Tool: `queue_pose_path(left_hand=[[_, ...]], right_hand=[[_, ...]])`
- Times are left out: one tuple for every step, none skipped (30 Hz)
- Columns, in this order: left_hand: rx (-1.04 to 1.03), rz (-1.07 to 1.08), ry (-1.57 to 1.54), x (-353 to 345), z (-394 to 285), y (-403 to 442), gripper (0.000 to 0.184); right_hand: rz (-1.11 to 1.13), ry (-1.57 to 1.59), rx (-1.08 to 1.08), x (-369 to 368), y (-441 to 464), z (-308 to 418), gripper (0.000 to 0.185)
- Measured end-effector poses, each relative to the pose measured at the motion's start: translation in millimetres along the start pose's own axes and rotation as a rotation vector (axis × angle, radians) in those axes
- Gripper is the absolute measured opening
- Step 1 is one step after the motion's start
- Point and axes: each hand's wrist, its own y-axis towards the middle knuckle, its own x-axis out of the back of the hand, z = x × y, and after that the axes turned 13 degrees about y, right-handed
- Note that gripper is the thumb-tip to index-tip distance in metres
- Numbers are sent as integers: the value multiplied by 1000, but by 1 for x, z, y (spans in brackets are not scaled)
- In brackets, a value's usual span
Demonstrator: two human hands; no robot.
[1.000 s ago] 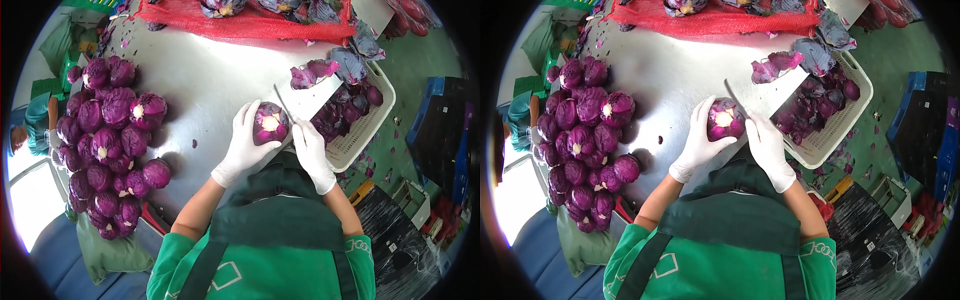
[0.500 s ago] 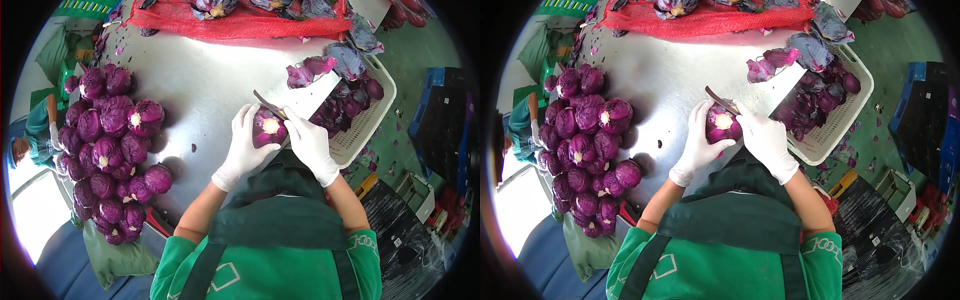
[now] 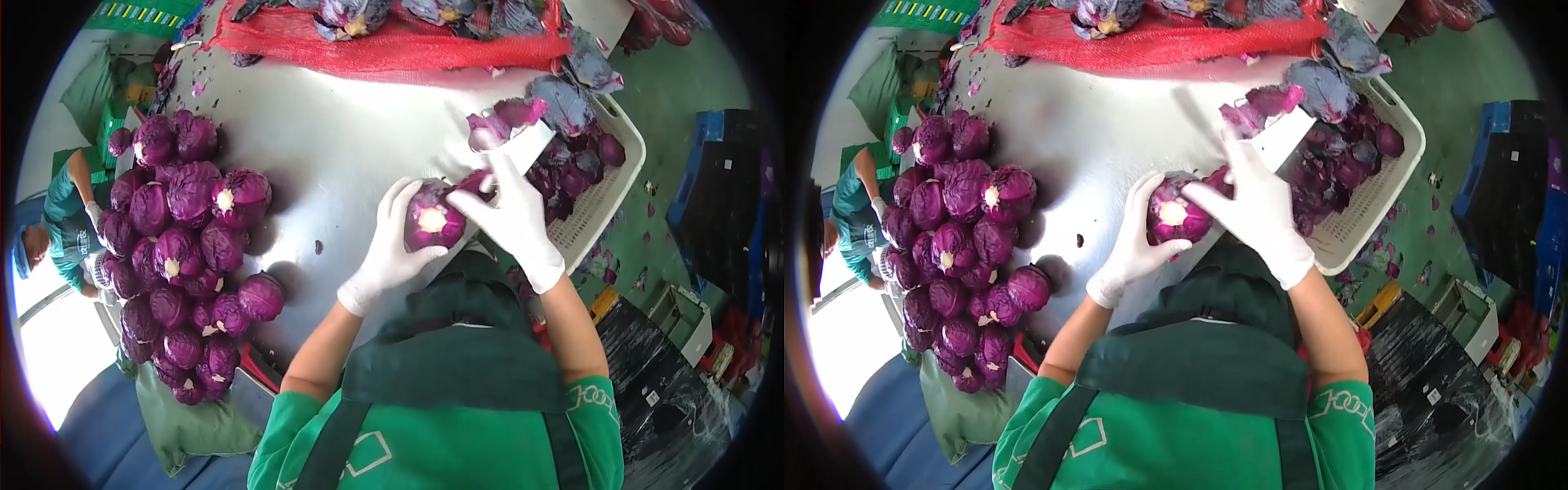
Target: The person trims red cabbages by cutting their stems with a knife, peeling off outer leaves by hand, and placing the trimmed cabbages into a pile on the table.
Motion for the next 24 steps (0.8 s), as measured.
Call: queue_pose_path(left_hand=[[-40,57,26,4,-2,-2,103],[-61,65,111,8,-5,-3,103],[-85,65,200,12,-7,-1,103],[-106,62,291,16,-8,0,103],[-92,17,213,12,-2,-5,104],[-32,-17,184,10,-8,-9,104],[33,-44,152,6,-18,-14,105],[99,-71,119,-1,-27,-16,105],[124,-137,178,-12,-27,-15,106],[133,-132,187,-16,-28,-13,107],[139,-128,196,-19,-29,-11,108],[140,-120,205,-19,-29,-8,110],[83,-96,269,-16,-32,-5,112],[97,-86,223,-16,-32,-6,113],[106,-87,179,-17,-30,-2,113],[119,-83,136,-17,-28,0,113],[180,-59,92,-15,-28,4,111],[171,-64,69,-15,-23,5,109],[150,-56,60,-15,-18,7,109],[126,-52,52,-15,-14,10,109],[111,-44,49,-15,-13,11,109],[98,-36,47,-14,-12,11,109],[82,-31,46,-13,-12,13,109],[81,-17,53,-12,-11,15,109]], right_hand=[[104,-104,78,-6,-1,3,64],[207,-210,165,-9,1,4,55],[206,-103,54,-8,1,-1,49],[207,5,-54,-9,1,-7,43],[209,116,-158,-11,3,-13,37],[162,90,-137,-15,3,-16,32],[117,65,-123,-19,-2,-17,27],[73,39,-110,-22,-6,-19,22],[44,-8,-69,-27,-10,-19,16],[19,-48,-62,-28,-10,-22,16],[-10,-89,-51,-26,-10,-28,16],[-43,-130,-43,-22,-10,-36,16],[-64,30,-197,-14,-4,-64,18],[-12,-153,-239,-2,1,-75,23],[-59,-179,-169,0,1,-71,25],[-101,-202,-105,4,-3,-57,27],[-122,-249,-50,8,-11,-39,30],[-121,-184,13,9,-17,-31,36],[-55,-204,105,5,-26,-32,41],[9,-225,200,2,-35,-33,46],[90,-248,187,2,-41,-27,50],[171,-269,173,1,-44,-20,54],[208,-342,215,0,-44,-18,59],[232,-356,196,-1,-42,-17,59]])
